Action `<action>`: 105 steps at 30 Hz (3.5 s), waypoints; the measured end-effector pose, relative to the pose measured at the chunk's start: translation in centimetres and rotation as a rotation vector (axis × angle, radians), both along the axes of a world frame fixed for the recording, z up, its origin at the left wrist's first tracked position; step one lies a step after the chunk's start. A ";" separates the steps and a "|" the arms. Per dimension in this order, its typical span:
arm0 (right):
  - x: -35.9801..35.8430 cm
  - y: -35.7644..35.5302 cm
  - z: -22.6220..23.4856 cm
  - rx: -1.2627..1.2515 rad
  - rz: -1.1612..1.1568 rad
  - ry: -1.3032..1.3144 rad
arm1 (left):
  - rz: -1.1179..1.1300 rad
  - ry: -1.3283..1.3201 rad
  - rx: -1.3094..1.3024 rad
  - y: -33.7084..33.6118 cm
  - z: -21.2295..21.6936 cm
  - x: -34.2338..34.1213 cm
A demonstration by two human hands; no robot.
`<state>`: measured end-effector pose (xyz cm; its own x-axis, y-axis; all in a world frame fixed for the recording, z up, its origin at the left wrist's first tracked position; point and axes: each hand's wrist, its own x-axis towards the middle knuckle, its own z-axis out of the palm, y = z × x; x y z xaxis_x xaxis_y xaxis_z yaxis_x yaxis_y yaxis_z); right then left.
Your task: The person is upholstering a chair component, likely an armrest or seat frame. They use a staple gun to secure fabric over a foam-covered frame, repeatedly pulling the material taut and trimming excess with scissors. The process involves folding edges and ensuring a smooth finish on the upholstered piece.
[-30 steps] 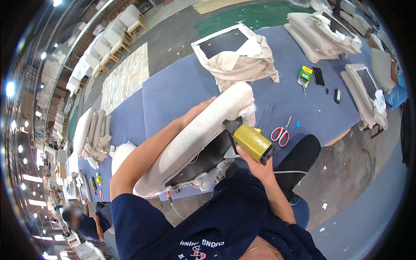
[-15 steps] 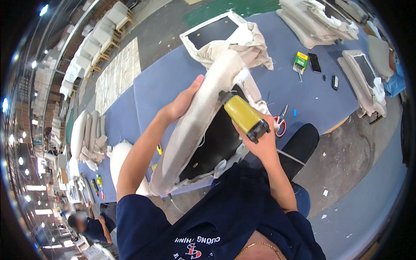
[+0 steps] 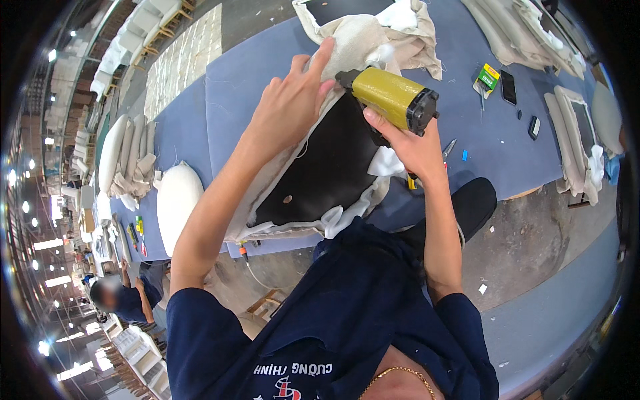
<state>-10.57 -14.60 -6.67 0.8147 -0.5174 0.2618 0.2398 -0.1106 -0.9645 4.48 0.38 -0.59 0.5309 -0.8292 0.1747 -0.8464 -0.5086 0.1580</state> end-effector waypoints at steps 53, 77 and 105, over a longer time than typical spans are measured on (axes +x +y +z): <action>-1.1 7.2 -3.9 -0.453 -0.042 0.150 | 0.007 0.031 0.027 8.6 -0.4 -1.5; -2.5 11.1 -1.9 -0.410 0.074 0.004 | 0.432 0.961 -0.222 15.3 -2.1 -1.3; -2.9 11.8 -2.3 -0.402 0.319 0.111 | 0.022 0.450 0.096 13.7 2.8 -3.2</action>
